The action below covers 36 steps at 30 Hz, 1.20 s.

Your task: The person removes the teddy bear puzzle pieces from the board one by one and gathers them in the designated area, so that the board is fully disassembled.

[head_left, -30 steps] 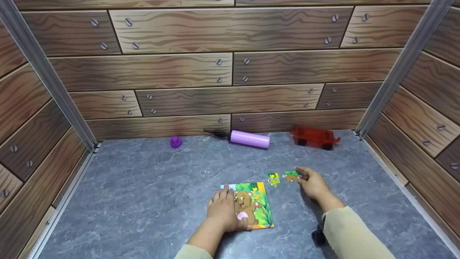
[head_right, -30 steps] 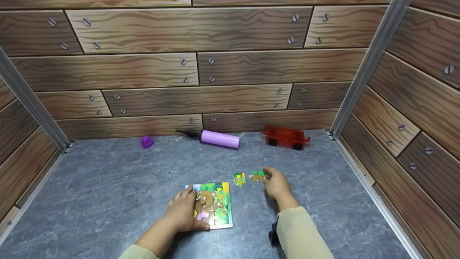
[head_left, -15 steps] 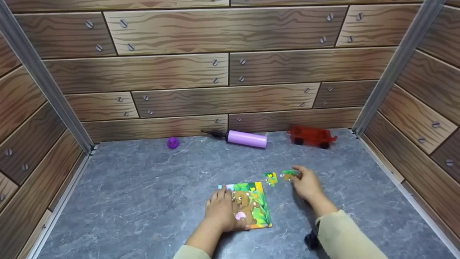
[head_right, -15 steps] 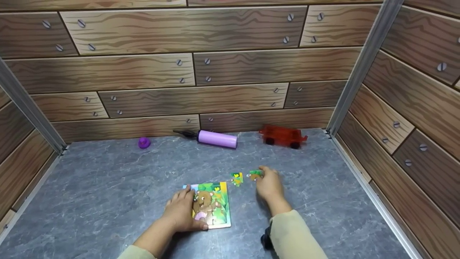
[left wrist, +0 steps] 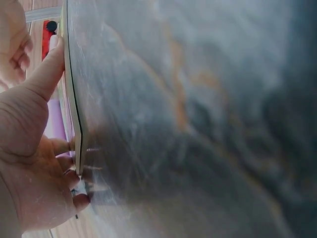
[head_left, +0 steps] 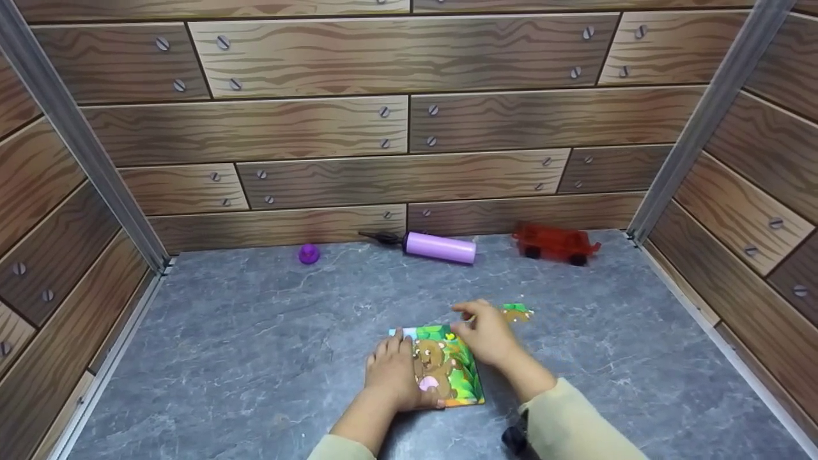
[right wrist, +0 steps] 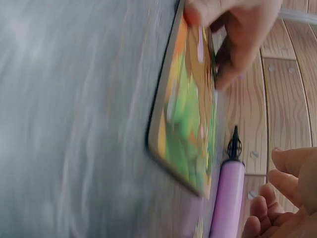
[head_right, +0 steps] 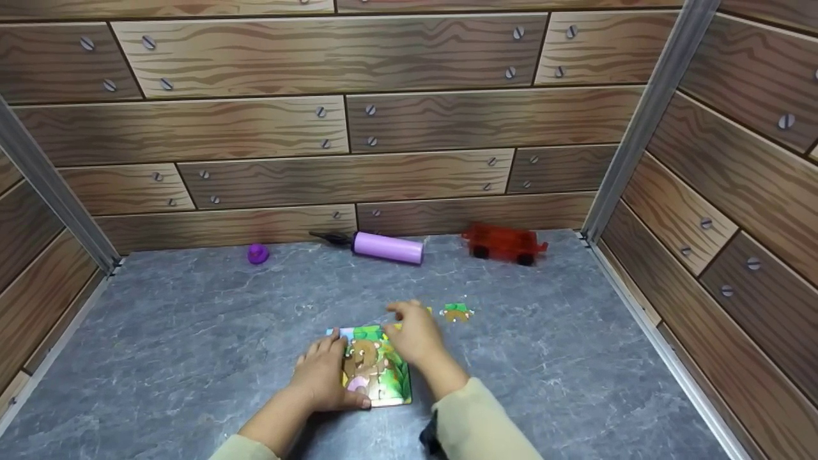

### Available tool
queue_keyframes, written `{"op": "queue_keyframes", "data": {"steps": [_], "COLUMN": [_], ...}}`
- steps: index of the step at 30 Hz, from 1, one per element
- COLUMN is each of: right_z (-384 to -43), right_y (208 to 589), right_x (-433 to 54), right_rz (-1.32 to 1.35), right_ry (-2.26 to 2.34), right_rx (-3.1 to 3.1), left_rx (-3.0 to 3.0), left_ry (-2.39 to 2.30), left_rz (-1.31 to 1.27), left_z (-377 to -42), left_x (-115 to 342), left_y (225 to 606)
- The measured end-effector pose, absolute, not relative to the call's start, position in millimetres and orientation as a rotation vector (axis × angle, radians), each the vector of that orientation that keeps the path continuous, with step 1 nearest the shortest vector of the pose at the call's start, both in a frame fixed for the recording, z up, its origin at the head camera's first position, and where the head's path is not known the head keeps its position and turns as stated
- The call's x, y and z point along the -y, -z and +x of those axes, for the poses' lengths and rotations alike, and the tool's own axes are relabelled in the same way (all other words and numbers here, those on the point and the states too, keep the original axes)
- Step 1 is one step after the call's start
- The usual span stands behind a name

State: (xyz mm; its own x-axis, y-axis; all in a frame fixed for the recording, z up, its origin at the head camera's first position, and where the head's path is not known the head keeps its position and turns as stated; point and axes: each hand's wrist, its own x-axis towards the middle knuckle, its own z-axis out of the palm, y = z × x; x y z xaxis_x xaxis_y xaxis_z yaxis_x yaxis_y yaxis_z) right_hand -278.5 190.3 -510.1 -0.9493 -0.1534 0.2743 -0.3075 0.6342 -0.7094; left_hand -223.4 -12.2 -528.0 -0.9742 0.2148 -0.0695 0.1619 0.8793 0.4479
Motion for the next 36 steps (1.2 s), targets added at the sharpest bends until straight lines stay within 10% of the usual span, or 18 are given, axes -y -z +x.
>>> {"op": "queue_keyframes", "data": {"steps": [36], "right_z": [-265], "right_y": [534], "right_x": [-145], "right_rz": [0.593], "right_ry": [-1.293], "right_rx": [2.882], "left_rx": [-2.837], "left_ry": [-0.766], "left_rz": [0.367], "left_z": [-230], "left_x": [28], "left_y": [519]}}
